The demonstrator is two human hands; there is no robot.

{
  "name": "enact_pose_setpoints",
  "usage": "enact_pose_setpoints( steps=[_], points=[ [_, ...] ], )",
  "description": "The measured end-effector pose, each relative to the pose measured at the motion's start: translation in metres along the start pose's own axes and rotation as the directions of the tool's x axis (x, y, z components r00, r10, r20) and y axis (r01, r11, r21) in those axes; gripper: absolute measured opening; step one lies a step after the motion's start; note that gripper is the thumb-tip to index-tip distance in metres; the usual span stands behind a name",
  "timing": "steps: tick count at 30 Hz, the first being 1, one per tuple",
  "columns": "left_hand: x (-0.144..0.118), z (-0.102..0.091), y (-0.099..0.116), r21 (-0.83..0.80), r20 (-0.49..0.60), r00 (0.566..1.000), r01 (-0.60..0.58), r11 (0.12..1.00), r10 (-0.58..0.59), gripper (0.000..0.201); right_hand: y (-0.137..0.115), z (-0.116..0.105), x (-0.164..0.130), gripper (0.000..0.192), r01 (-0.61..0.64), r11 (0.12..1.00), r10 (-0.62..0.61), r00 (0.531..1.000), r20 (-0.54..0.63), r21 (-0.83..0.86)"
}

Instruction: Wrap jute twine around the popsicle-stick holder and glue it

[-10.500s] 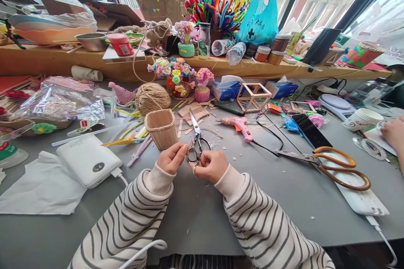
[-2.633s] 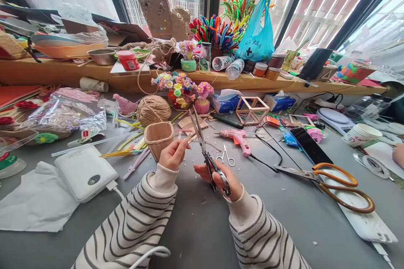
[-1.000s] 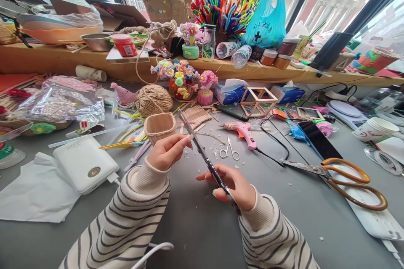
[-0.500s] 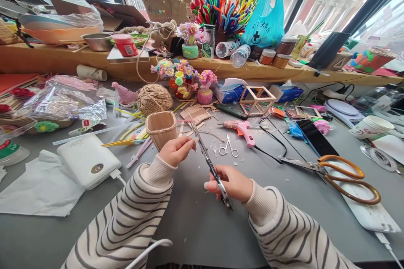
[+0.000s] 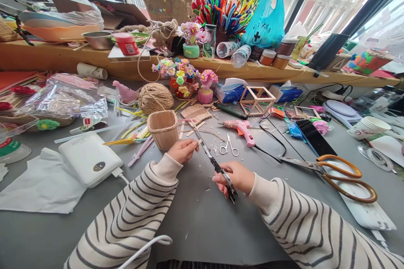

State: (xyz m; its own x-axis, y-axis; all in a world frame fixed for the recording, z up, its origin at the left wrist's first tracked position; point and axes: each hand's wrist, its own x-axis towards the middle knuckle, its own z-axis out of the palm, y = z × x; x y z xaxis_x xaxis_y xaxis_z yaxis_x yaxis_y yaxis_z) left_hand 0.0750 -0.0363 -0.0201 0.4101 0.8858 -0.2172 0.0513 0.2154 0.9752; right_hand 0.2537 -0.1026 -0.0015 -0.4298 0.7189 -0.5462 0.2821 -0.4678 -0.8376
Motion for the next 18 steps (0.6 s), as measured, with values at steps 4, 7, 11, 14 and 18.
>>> enact_pose_setpoints(
  steps=[4, 7, 11, 14, 18],
  points=[
    [-0.0007, 0.0000, -0.0006, -0.013, -0.010, 1.000, -0.005, 1.000, 0.005, 0.028, 0.0024, 0.0023, -0.0009, 0.053, 0.006, 1.000, -0.005, 1.000, -0.013, 0.021],
    [0.0000, 0.0002, -0.0018, -0.020, -0.020, 1.000, -0.020, 1.000, 0.019, 0.030, 0.0023, 0.0049, -0.0009, 0.053, 0.014, 0.999, -0.014, 1.000, -0.012, 0.030],
    [-0.0001, 0.0006, -0.0018, -0.027, -0.042, 0.998, -0.045, 0.999, 0.044, 0.031, 0.0011, 0.0078, 0.0008, 0.054, 0.008, 0.998, -0.008, 1.000, -0.008, 0.054],
    [-0.0010, 0.0010, -0.0012, -0.027, -0.053, 0.997, -0.060, 0.998, 0.059, 0.030, 0.0015, 0.0077, 0.0019, 0.055, 0.013, 0.998, -0.013, 1.000, 0.000, 0.055],
    [-0.0013, 0.0014, -0.0025, -0.027, -0.060, 0.995, -0.075, 0.997, 0.073, 0.028, 0.0017, 0.0076, 0.0025, 0.058, 0.009, 0.996, -0.009, 1.000, 0.001, 0.091]
  ],
)
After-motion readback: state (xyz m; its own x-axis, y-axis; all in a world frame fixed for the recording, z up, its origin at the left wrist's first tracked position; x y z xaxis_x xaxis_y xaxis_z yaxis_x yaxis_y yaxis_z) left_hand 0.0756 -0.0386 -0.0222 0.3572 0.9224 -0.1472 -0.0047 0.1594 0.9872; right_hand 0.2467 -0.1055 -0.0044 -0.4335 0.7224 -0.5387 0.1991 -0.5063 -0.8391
